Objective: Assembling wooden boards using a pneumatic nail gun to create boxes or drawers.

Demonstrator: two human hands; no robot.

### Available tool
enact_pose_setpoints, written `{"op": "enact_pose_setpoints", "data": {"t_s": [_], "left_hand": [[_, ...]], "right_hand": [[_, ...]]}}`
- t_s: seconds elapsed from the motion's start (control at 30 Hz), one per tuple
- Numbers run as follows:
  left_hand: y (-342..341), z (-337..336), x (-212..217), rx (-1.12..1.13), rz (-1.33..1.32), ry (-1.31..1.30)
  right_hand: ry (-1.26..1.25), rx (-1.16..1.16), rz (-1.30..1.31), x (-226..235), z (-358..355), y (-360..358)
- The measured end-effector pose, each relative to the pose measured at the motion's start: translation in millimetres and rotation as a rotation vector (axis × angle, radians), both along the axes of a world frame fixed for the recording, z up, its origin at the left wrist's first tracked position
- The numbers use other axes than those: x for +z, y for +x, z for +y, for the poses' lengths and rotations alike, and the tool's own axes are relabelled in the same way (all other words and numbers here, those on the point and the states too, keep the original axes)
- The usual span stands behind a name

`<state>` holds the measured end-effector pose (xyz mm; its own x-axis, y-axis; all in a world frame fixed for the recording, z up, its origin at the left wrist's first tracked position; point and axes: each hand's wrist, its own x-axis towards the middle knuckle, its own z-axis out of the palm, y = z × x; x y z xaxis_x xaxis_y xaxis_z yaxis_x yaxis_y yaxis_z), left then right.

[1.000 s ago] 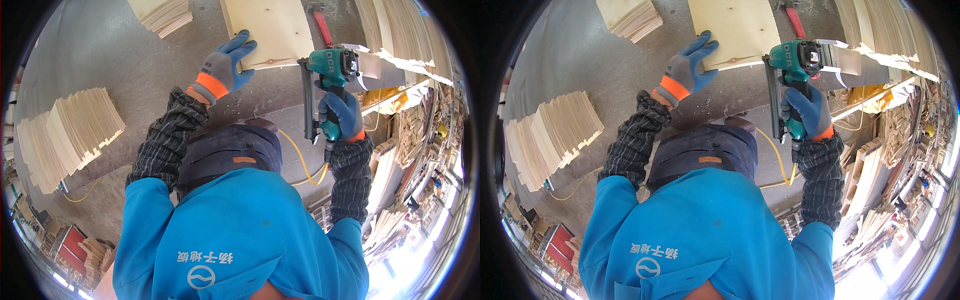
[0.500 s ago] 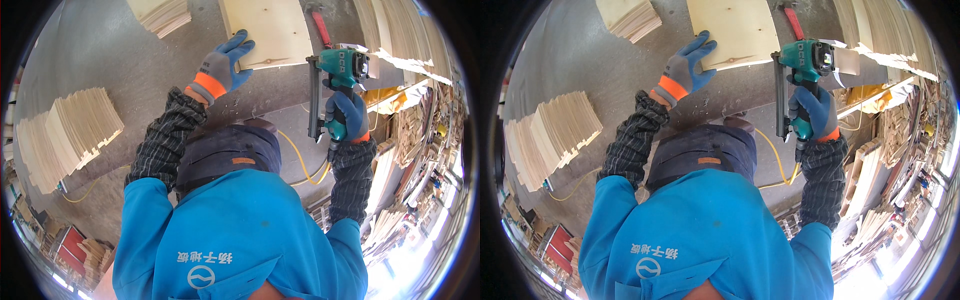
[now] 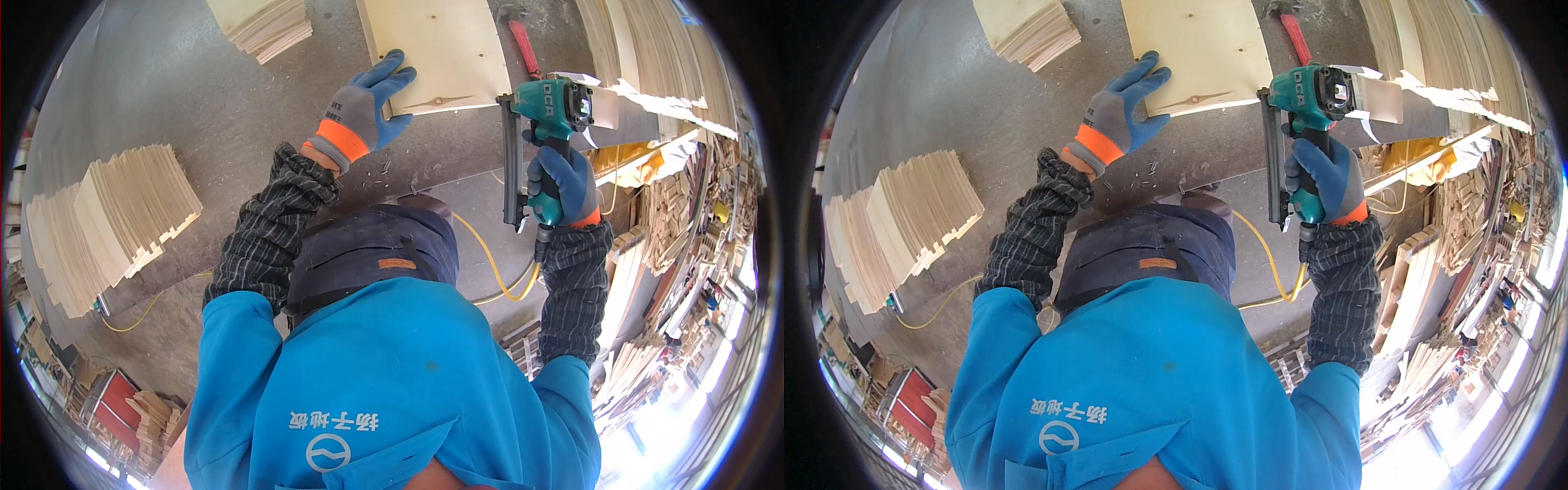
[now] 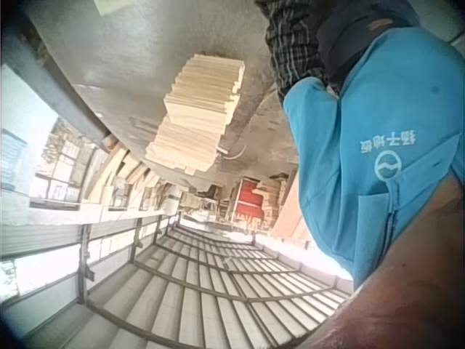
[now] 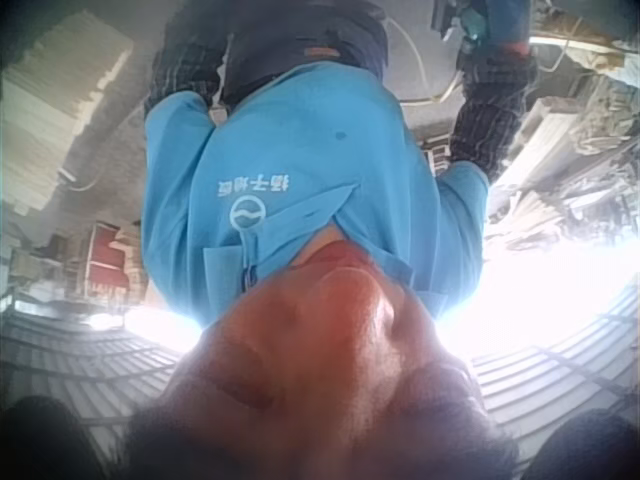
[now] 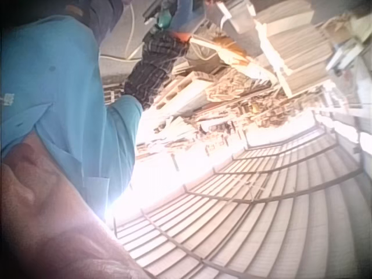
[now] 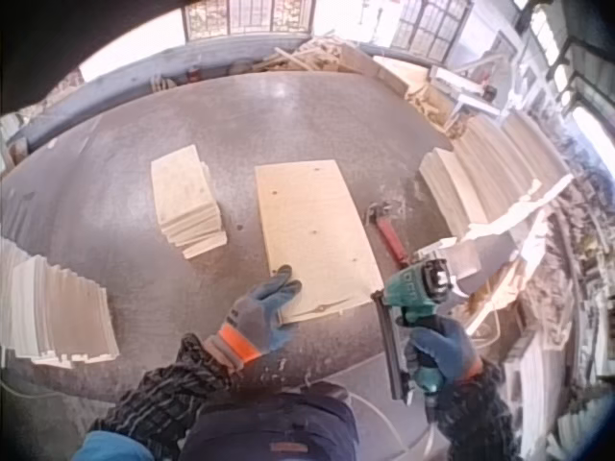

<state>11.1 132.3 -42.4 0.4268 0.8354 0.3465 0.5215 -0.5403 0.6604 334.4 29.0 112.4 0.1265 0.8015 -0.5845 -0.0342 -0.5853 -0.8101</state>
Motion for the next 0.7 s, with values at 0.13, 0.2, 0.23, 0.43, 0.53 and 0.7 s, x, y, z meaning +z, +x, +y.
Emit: {"op": "enact_pose_setpoints", "data": {"t_s": [0.13, 0.2, 0.23, 0.43, 0.53, 0.7], "left_hand": [[0.4, -0.1, 0.4, 0.034, 0.032, -0.023], [-0.1, -0.7, 0.4, 0.006, 0.011, -0.011], [-0.2, -1.0, 0.0, 0.035, 0.023, -0.023], [-0.4, 0.6, -3.7, 0.027, 0.013, 0.000], [-0.1, 0.5, -4.1, 0.026, 0.011, 0.003], [-0.4, -0.5, -1.3, -0.006, 0.000, 0.008]], "right_hand": [[-0.006, 0.030, 0.060, -0.1, -0.6, 1.2], [0.010, 0.009, 0.011, -1.0, -0.8, 1.6], [0.013, 0.037, 0.058, -1.3, -1.0, 1.6], [0.014, 0.029, 0.078, 0.1, -1.8, 0.7], [0.005, 0.023, 0.076, 1.7, -2.0, -0.2], [0.017, 0.008, 0.008, 3.1, -1.2, -2.1]]}}
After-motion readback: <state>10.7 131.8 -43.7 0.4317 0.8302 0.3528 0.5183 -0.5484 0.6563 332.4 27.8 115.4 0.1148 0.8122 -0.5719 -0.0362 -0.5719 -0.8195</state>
